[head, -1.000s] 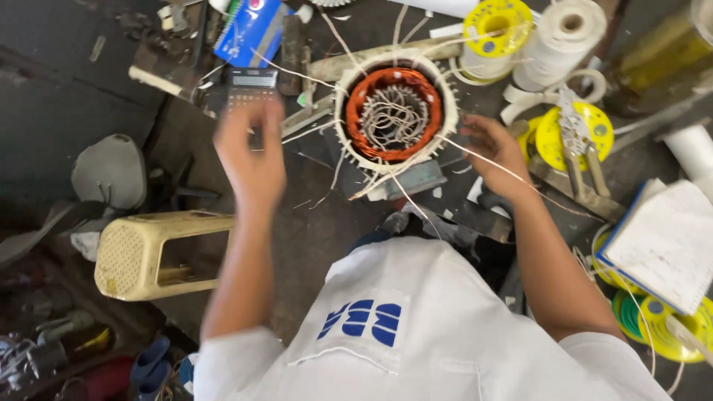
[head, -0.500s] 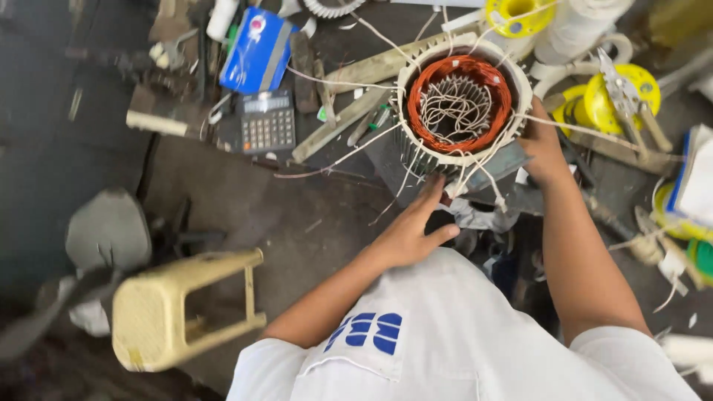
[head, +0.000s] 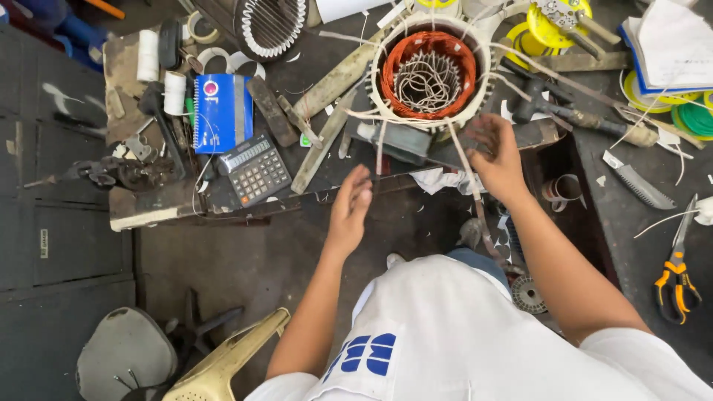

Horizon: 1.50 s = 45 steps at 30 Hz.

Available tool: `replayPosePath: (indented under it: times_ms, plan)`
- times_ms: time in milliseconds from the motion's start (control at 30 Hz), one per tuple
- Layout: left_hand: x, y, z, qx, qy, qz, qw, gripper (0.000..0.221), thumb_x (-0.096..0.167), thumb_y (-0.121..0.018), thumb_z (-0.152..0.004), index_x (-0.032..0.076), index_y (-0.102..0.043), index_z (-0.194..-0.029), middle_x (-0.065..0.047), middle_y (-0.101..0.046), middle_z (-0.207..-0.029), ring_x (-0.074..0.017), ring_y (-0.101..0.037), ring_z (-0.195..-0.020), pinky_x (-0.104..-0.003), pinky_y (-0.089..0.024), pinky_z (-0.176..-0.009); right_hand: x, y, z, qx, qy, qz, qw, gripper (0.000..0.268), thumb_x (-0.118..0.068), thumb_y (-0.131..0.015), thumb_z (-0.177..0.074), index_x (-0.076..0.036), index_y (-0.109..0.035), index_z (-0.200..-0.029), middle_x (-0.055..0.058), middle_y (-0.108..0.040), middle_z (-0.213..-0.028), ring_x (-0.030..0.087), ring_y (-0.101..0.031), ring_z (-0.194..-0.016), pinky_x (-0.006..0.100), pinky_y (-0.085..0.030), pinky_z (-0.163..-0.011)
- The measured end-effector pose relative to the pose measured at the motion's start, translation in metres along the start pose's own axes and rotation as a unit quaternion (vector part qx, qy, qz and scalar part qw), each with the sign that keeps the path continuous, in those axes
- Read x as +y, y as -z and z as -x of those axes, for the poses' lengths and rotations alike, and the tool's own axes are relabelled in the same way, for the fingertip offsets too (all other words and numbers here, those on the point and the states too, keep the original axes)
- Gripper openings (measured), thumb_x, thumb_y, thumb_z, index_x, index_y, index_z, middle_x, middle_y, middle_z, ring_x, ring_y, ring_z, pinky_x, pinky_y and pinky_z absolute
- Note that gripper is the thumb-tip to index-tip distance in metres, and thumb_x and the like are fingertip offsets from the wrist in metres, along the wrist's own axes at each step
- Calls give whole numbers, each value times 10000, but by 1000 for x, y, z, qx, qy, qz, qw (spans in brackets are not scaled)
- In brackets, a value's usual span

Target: Repairing an electric motor stator by winding and securing copper wires using pliers.

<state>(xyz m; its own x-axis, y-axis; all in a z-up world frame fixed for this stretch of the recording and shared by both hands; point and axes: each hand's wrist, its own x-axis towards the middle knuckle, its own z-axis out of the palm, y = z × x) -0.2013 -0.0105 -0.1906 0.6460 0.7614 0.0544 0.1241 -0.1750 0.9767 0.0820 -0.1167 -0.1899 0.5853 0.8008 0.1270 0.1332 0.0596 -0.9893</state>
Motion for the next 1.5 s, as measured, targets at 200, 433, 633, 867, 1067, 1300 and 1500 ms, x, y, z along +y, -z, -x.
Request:
replayPosePath:
  times_ms: [200,433,633,867,1067,1300,1500]
  plan:
    - [-26,30,9,89,55,109,989,251,193,-552,-1026,54,-696,-1178,-130,-736,-902,-181,-719,-794,-259,-580,-764,2,1,33,7,-6,5,1000,646,133,-601,-843,11,-358,-1428,274,-471,-1357,438,-536,-1254,468,-504,-984]
    - [-3,70,-18,290,5,-8,957,130,96,-639,-975,69,-763,-999,-102,-677,-719,-141,-639,-649,-274,-572,-659,6,8,36,-42,11,29,999,726,113,-625,-849,0,-346,-1510,246,-407,-1472,439,-500,-1297,475,-503,-986]
    - [91,121,-69,308,-260,-338,850,101,107,-696,-967,144,-789,-952,-9,-681,-739,-227,-671,-712,-332,-512,-740,11,20,43,-117,17,76,990,667,108,-659,-830,-11,-474,-1460,212,-528,-1341,422,-586,-1209,500,-541,-920]
    - [151,147,-132,258,-379,-583,670,101,33,-730,-915,129,-760,-909,20,-713,-853,-199,-584,-684,-320,-381,-518,39,53,58,-242,4,138,961,384,-47,-578,-938,-52,-583,-1321,126,-650,-1281,259,-706,-1092,364,-590,-928]
    - [169,148,-113,138,-220,-352,899,157,-28,-605,-1029,-26,-738,-1112,-151,-735,-995,-236,-696,-893,-328,-627,-774,91,76,79,-251,-23,163,954,239,-100,-637,-921,-67,-713,-1146,78,-741,-1167,132,-710,-935,285,-568,-831]
    - [125,159,-61,179,-167,-258,934,617,563,-404,-1079,24,-693,-1162,-75,-683,-940,-164,-628,-768,-296,-511,-717,112,73,110,-272,-116,127,947,309,-61,-617,-916,-9,-678,-1215,137,-748,-1148,177,-752,-969,294,-614,-910]
    - [-21,155,-4,241,30,-139,960,207,136,-523,-1052,37,-701,-1019,-109,-684,-831,-154,-612,-704,-268,-507,-623,93,55,124,-221,-159,170,947,265,18,-633,-916,-27,-738,-1155,201,-773,-973,296,-757,-869,410,-603,-753]
